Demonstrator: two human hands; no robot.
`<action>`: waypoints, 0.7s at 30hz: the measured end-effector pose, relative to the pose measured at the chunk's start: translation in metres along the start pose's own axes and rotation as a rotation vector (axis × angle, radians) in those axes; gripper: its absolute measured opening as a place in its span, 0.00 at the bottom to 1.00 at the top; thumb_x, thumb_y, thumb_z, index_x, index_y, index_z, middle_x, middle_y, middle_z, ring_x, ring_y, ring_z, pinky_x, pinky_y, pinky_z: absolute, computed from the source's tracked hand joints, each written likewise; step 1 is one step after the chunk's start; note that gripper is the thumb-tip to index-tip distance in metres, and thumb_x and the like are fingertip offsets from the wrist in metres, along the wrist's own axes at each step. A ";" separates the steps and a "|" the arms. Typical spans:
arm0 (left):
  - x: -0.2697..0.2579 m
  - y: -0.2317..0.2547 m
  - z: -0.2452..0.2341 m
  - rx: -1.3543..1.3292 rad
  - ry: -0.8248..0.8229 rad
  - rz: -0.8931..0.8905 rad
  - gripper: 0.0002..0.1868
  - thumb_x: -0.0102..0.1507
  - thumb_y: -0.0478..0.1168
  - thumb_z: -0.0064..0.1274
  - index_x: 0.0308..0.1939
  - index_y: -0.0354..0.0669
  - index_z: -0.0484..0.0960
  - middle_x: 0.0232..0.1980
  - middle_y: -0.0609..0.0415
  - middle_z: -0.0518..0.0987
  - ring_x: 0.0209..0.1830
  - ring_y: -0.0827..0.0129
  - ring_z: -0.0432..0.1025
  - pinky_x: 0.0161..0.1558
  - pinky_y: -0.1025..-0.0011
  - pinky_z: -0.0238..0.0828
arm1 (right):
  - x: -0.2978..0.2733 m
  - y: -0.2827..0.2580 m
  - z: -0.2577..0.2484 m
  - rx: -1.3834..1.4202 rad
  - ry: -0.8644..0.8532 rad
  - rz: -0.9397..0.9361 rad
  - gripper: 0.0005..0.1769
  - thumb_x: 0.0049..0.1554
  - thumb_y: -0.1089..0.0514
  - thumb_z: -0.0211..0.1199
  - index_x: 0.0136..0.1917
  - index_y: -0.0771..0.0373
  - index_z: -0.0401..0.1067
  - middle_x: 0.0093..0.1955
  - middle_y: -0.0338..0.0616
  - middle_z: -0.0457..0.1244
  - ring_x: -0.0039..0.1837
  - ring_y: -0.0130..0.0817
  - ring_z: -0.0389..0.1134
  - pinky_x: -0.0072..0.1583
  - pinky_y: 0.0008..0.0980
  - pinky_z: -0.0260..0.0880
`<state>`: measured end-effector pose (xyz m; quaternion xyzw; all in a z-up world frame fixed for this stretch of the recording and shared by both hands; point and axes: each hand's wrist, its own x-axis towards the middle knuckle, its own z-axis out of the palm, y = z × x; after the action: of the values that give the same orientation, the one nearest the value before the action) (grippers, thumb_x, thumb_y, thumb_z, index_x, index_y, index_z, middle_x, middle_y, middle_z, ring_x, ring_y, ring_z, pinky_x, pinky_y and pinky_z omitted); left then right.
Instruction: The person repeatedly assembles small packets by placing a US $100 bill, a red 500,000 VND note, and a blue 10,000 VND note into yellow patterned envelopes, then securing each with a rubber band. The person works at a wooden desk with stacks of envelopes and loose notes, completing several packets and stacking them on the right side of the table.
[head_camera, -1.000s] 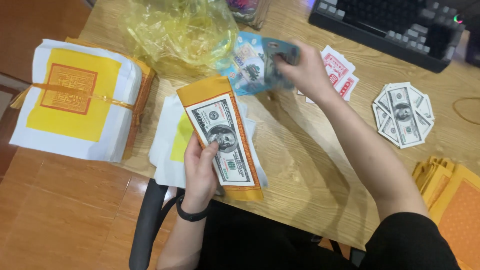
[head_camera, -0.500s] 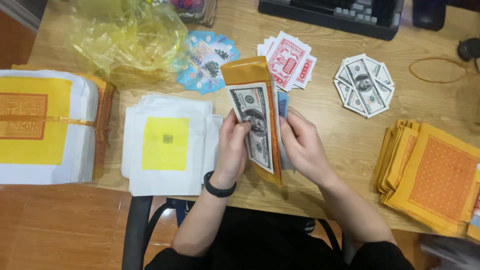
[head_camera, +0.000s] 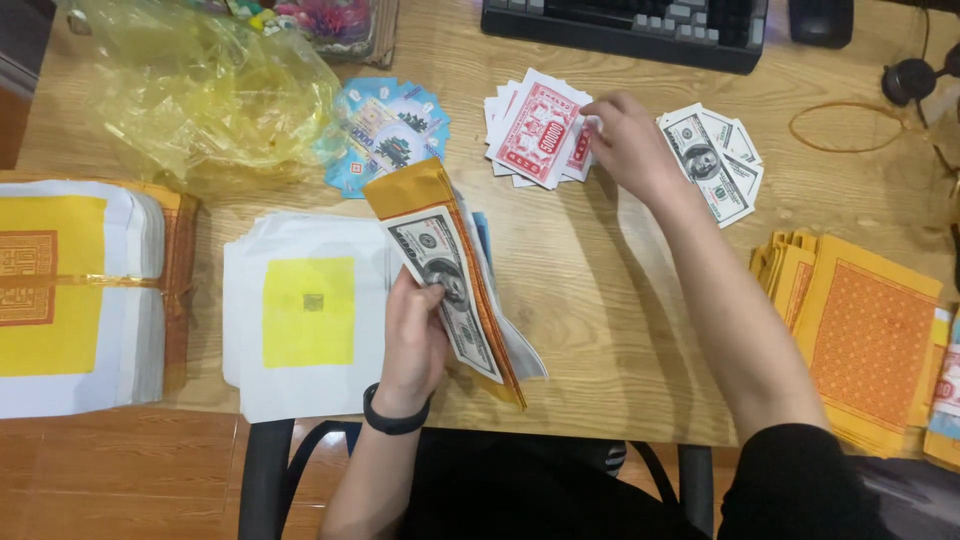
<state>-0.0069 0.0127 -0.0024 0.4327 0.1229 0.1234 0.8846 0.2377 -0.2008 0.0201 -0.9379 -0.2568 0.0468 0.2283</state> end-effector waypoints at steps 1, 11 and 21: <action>-0.002 0.005 0.006 0.055 0.017 0.015 0.22 0.57 0.32 0.38 0.55 0.33 0.71 0.54 0.47 0.75 0.54 0.62 0.68 0.58 0.69 0.64 | 0.007 -0.009 -0.008 -0.212 -0.196 -0.052 0.27 0.57 0.63 0.55 0.70 0.65 0.61 0.74 0.58 0.49 0.75 0.53 0.46 0.71 0.54 0.48; 0.006 -0.011 -0.002 -0.009 0.054 -0.033 0.20 0.57 0.31 0.39 0.53 0.31 0.72 0.52 0.46 0.76 0.53 0.64 0.69 0.56 0.71 0.65 | 0.045 0.021 0.014 -0.837 -0.292 -0.565 0.38 0.50 0.57 0.62 0.72 0.53 0.54 0.68 0.48 0.59 0.64 0.46 0.63 0.61 0.48 0.64; 0.010 0.003 0.002 -0.007 0.064 -0.042 0.22 0.59 0.33 0.39 0.59 0.33 0.70 0.56 0.47 0.75 0.56 0.64 0.68 0.59 0.70 0.64 | 0.012 -0.026 0.010 -0.003 0.134 -0.284 0.23 0.56 0.63 0.57 0.66 0.63 0.66 0.59 0.54 0.67 0.63 0.47 0.67 0.65 0.50 0.61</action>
<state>0.0029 0.0165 -0.0003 0.4226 0.1599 0.1190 0.8841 0.2340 -0.1705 0.0233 -0.8936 -0.3710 -0.0489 0.2480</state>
